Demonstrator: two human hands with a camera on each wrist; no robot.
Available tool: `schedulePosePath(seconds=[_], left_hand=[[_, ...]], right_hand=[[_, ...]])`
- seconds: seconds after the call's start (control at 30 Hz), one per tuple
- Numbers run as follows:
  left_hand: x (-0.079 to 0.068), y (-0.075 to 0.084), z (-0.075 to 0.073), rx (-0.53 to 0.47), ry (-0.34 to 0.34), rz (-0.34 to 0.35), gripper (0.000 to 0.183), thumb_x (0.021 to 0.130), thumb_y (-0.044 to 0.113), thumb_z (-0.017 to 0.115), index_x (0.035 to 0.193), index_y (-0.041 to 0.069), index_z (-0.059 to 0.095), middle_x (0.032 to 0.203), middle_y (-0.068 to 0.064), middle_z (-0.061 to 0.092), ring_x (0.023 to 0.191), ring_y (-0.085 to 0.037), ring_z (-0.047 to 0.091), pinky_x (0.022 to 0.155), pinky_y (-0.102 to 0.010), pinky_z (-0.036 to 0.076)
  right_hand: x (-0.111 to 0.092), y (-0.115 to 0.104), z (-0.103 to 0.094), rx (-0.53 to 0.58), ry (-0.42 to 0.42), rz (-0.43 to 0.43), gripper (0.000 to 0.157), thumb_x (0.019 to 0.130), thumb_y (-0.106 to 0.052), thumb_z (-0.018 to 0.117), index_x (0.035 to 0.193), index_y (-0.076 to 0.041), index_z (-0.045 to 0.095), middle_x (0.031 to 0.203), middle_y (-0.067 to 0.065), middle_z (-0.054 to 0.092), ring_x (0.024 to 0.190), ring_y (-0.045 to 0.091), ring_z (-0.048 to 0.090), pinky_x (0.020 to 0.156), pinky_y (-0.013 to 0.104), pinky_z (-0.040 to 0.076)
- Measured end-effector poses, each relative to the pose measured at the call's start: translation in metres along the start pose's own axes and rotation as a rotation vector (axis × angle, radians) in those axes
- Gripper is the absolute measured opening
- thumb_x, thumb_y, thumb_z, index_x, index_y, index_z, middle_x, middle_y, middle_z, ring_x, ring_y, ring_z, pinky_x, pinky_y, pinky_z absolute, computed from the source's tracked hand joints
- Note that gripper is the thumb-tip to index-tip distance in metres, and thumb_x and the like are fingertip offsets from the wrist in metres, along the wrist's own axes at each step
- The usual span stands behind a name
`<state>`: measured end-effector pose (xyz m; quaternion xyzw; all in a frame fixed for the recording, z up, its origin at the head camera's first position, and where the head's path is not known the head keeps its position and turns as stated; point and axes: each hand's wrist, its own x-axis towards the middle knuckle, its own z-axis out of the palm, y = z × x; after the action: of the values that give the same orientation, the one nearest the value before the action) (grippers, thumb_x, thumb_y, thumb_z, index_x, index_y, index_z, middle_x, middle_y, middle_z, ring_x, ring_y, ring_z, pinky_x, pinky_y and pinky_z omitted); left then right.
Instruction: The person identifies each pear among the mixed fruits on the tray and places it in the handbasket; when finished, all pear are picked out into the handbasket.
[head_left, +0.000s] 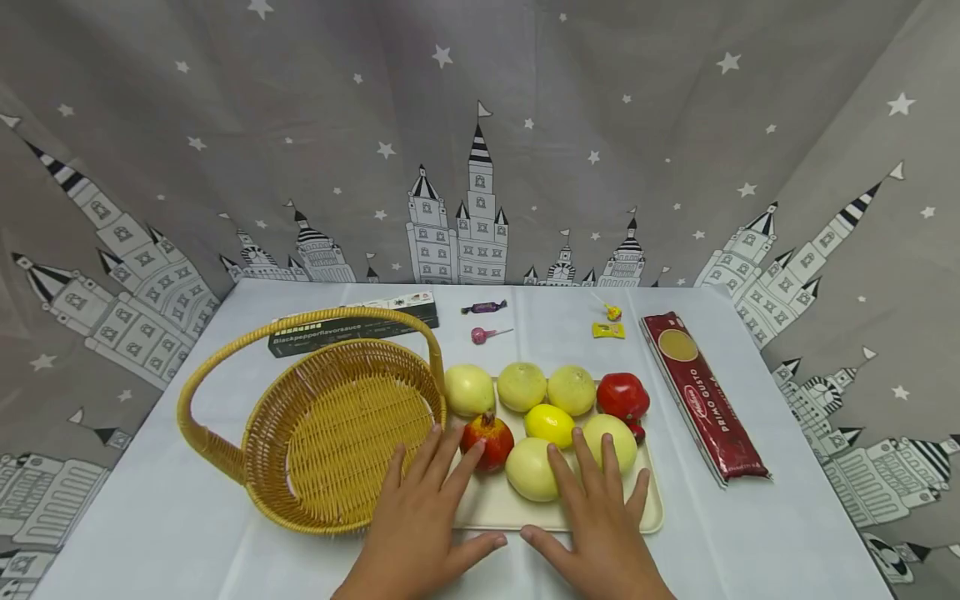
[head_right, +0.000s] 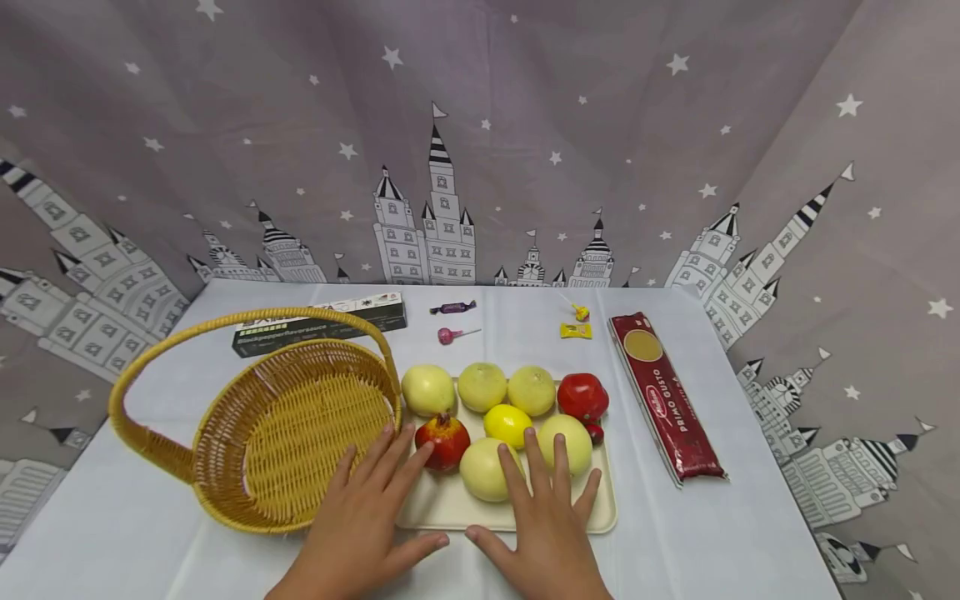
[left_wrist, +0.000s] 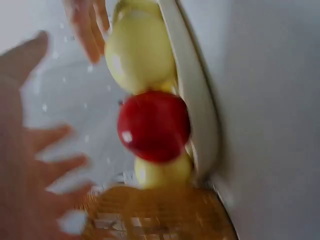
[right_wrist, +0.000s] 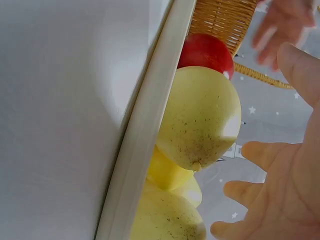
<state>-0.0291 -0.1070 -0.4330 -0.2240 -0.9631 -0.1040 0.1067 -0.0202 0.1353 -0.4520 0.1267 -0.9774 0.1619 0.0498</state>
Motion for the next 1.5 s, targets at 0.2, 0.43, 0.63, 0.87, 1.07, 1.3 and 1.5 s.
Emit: schedulePosePath(seconds=[0.2,0.43,0.63,0.87,1.07,1.3,1.5], left_hand=[[-0.007,-0.028,-0.025,-0.177,0.419,0.124,0.066,0.085,0.06,0.061,0.129,0.012,0.06,0.14,-0.006,0.052,0.127,-0.028,0.049,0.114,-0.039,0.033],[-0.022,-0.07,-0.059,-0.374,1.233,-0.033,0.033,0.08,0.023,0.072,0.081,-0.009,0.064,0.082,-0.016,0.065,0.083,-0.021,0.059,0.089,-0.019,0.044],[-0.042,-0.1,-0.061,-0.68,1.321,-0.549,0.032,0.077,-0.012,0.061,0.108,-0.012,0.053,0.107,-0.006,0.052,0.104,-0.018,0.047,0.092,-0.023,0.041],[-0.053,-0.14,-0.037,-0.834,1.124,-0.72,0.037,0.087,-0.008,0.064,0.122,0.001,0.056,0.124,-0.016,0.056,0.117,-0.028,0.054,0.097,-0.023,0.051],[-0.056,-0.149,-0.026,-0.875,1.061,-0.736,0.035,0.09,0.0,0.063,0.123,0.005,0.052,0.124,-0.018,0.061,0.117,-0.025,0.057,0.098,-0.021,0.049],[-0.055,-0.157,-0.018,-0.952,1.141,-0.527,0.038,0.087,-0.012,0.061,0.121,0.001,0.051,0.12,-0.031,0.058,0.114,-0.034,0.058,0.098,-0.033,0.05],[-0.057,-0.159,-0.015,-0.888,1.126,-0.449,0.041,0.087,-0.013,0.06,0.123,0.004,0.052,0.119,-0.033,0.057,0.111,-0.034,0.06,0.095,-0.033,0.052]], right_hand=[[0.002,0.003,-0.001,0.012,0.016,0.002,0.092,0.078,-0.071,0.06,0.152,-0.024,0.031,0.162,0.006,0.008,0.145,0.04,-0.005,0.101,0.083,0.004],[0.009,0.014,-0.009,0.067,0.055,-0.022,0.088,0.08,-0.064,0.065,0.15,-0.019,0.035,0.16,0.009,0.014,0.145,0.04,-0.001,0.109,0.074,0.003],[0.018,0.028,-0.018,0.148,0.055,0.011,0.086,0.082,-0.061,0.064,0.151,-0.022,0.032,0.161,0.007,0.013,0.146,0.036,0.002,0.113,0.068,0.007],[0.021,0.034,-0.014,0.221,0.055,0.035,0.083,0.082,-0.058,0.067,0.15,-0.023,0.035,0.16,0.005,0.016,0.146,0.035,0.006,0.111,0.07,0.014],[0.025,0.038,-0.011,0.225,0.05,0.054,0.082,0.082,-0.059,0.066,0.149,-0.024,0.035,0.159,0.005,0.018,0.146,0.031,0.005,0.111,0.07,0.016],[0.027,0.046,-0.007,0.244,0.08,0.041,0.074,0.083,-0.058,0.066,0.144,-0.019,0.045,0.156,0.002,0.027,0.145,0.026,0.01,0.111,0.065,0.025],[0.029,0.052,-0.003,0.24,0.115,0.049,0.056,0.086,-0.051,0.066,0.129,-0.017,0.06,0.149,0.002,0.037,0.143,0.025,0.016,0.112,0.06,0.029]])
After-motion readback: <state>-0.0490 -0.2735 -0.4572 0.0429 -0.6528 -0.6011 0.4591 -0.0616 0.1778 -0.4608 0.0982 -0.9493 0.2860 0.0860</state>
